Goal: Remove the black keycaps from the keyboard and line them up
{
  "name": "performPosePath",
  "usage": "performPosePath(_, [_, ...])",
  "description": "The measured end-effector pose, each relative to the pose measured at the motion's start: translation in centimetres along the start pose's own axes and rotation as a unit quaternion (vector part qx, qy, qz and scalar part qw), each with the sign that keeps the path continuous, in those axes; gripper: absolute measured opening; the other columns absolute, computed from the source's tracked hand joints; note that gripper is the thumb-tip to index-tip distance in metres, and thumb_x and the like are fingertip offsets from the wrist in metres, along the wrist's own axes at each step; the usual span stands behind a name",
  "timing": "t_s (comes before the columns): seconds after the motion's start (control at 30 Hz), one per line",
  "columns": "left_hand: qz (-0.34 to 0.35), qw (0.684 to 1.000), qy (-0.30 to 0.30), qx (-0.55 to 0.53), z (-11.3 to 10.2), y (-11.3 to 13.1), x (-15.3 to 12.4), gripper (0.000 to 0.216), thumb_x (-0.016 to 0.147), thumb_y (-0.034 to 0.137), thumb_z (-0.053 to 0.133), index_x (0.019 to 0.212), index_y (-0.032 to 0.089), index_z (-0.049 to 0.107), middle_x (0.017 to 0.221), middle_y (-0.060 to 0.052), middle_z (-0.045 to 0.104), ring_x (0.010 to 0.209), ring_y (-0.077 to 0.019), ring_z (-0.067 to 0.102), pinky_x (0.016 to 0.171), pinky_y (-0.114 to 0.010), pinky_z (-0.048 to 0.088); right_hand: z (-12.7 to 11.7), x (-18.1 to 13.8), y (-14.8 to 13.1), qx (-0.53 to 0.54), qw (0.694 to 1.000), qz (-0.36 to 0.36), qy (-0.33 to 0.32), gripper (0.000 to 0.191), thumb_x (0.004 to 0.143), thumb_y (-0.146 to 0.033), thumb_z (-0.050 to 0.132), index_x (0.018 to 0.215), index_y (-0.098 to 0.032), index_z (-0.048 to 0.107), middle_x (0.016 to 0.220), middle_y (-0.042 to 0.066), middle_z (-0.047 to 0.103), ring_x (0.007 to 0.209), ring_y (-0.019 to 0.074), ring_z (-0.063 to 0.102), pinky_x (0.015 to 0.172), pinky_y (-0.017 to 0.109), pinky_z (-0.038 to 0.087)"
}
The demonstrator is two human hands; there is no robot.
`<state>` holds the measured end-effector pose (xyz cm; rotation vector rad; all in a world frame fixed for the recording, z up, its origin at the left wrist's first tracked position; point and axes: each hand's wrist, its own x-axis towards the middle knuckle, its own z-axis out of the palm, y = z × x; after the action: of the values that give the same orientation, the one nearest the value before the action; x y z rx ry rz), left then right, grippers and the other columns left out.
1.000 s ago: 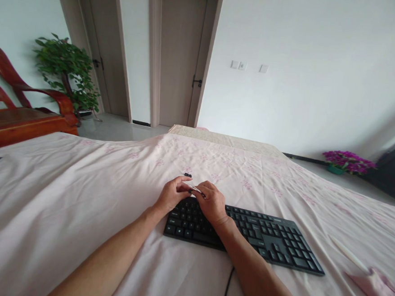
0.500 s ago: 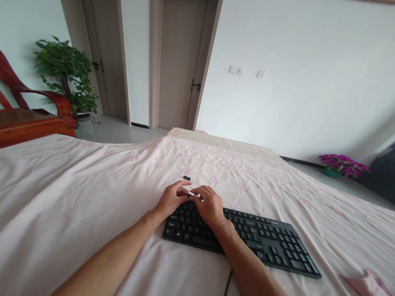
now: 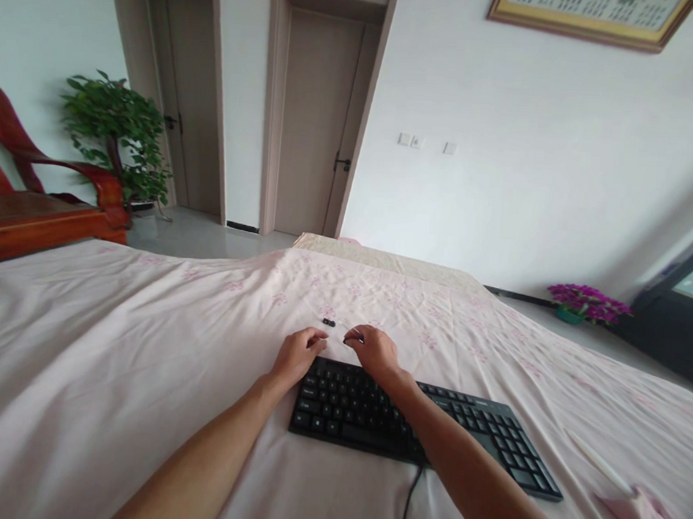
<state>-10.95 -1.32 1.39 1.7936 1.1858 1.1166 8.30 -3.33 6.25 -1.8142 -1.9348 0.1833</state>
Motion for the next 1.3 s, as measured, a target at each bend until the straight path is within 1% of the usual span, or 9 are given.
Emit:
performPosePath(0.17, [0.008, 1.000, 0.001, 0.011, 0.0, 0.2, -0.1, 0.025, 0.078, 0.031, 0.055, 0.096, 0.021, 0.069, 0.089, -0.004, 0.072, 0.084, -0.0190, 0.065, 0.078, -0.027, 0.048, 1.0, 2.7, 0.9, -0.021, 0.999, 0.044, -0.009, 0.015, 0.077, -0.035, 0.061, 0.087, -0.029, 0.071, 0.086, -0.002, 0.071, 0.079, 0.0163, 0.063, 0.063, 0.025, 0.038])
performPosePath(0.3, [0.008, 1.000, -0.010, 0.009, 0.1, 0.0, 0.0, 0.025, 0.078, 0.031, 0.055, 0.097, 0.021, 0.069, 0.093, -0.005, 0.072, 0.088, -0.0198, 0.065, 0.078, -0.027, 0.048, 2.0, 4.3, 1.1, -0.027, 0.998, 0.049, -0.009, 0.015, 0.078, -0.035, 0.060, 0.087, -0.029, 0.070, 0.087, -0.002, 0.071, 0.081, 0.0165, 0.062, 0.065, 0.025, 0.039])
performPosePath(0.47, [0.016, 1.000, -0.010, 0.014, 0.1, -0.2, 0.2, 0.026, 0.079, 0.030, 0.053, 0.097, 0.021, 0.069, 0.095, -0.005, 0.071, 0.088, -0.0197, 0.065, 0.078, -0.027, 0.048, 2.8, 5.3, 1.0, -0.034, 0.998, 0.049, -0.018, 0.015, 0.078, -0.034, 0.060, 0.088, -0.031, 0.071, 0.088, -0.002, 0.071, 0.085, 0.0169, 0.062, 0.068, 0.026, 0.040])
performPosePath(0.8, [0.010, 1.000, -0.008, 0.012, 0.1, -0.2, 0.2, 0.024, 0.079, 0.029, 0.054, 0.095, 0.022, 0.070, 0.094, -0.004, 0.072, 0.086, -0.0187, 0.065, 0.076, -0.025, 0.048, 3.5, 6.0, 1.3, -0.042, 0.998, 0.052, -0.021, 0.017, 0.077, -0.034, 0.060, 0.089, -0.031, 0.071, 0.090, -0.002, 0.071, 0.087, 0.0179, 0.063, 0.070, 0.026, 0.041])
performPosePath(1.0, [0.017, 1.000, -0.006, 0.017, 0.0, 0.0, 0.2, 0.024, 0.079, 0.029, 0.053, 0.094, 0.022, 0.070, 0.093, -0.003, 0.072, 0.085, -0.0185, 0.065, 0.075, -0.025, 0.048, 3.7, 6.0, 1.1, -0.028, 0.999, 0.044, -0.015, 0.017, 0.075, -0.034, 0.063, 0.089, -0.030, 0.071, 0.088, -0.001, 0.071, 0.083, 0.0179, 0.063, 0.067, 0.026, 0.041])
performPosePath(1.13, [0.016, 1.000, -0.006, 0.017, 0.0, -0.1, 0.2, 0.024, 0.080, 0.030, 0.053, 0.094, 0.022, 0.070, 0.094, -0.004, 0.072, 0.085, -0.0184, 0.065, 0.076, -0.025, 0.048, 3.2, 5.8, 1.1, -0.010, 0.999, 0.035, 0.003, 0.016, 0.076, -0.038, 0.061, 0.084, -0.027, 0.071, 0.084, -0.001, 0.070, 0.078, 0.0170, 0.062, 0.064, 0.025, 0.039])
performPosePath(1.2, [0.013, 1.000, -0.010, 0.016, 0.1, -0.2, 0.2, 0.024, 0.080, 0.030, 0.052, 0.095, 0.022, 0.069, 0.092, -0.004, 0.072, 0.085, -0.0185, 0.066, 0.076, -0.026, 0.048, 2.7, 5.6, 1.0, 0.001, 0.999, 0.029, 0.018, 0.022, 0.080, -0.041, 0.056, 0.080, -0.024, 0.071, 0.081, 0.001, 0.070, 0.075, 0.0165, 0.061, 0.062, 0.024, 0.038])
performPosePath(1.3, [0.006, 1.000, -0.012, 0.009, 0.1, -0.2, 0.2, 0.025, 0.081, 0.032, 0.051, 0.095, 0.022, 0.069, 0.088, -0.004, 0.072, 0.084, -0.0188, 0.066, 0.076, -0.026, 0.048, 1.6, 5.3, 0.9, 0.022, 0.999, 0.025, 0.041, 0.036, 0.086, -0.045, 0.046, 0.078, -0.019, 0.070, 0.077, 0.004, 0.068, 0.071, 0.0163, 0.059, 0.061, 0.025, 0.038])
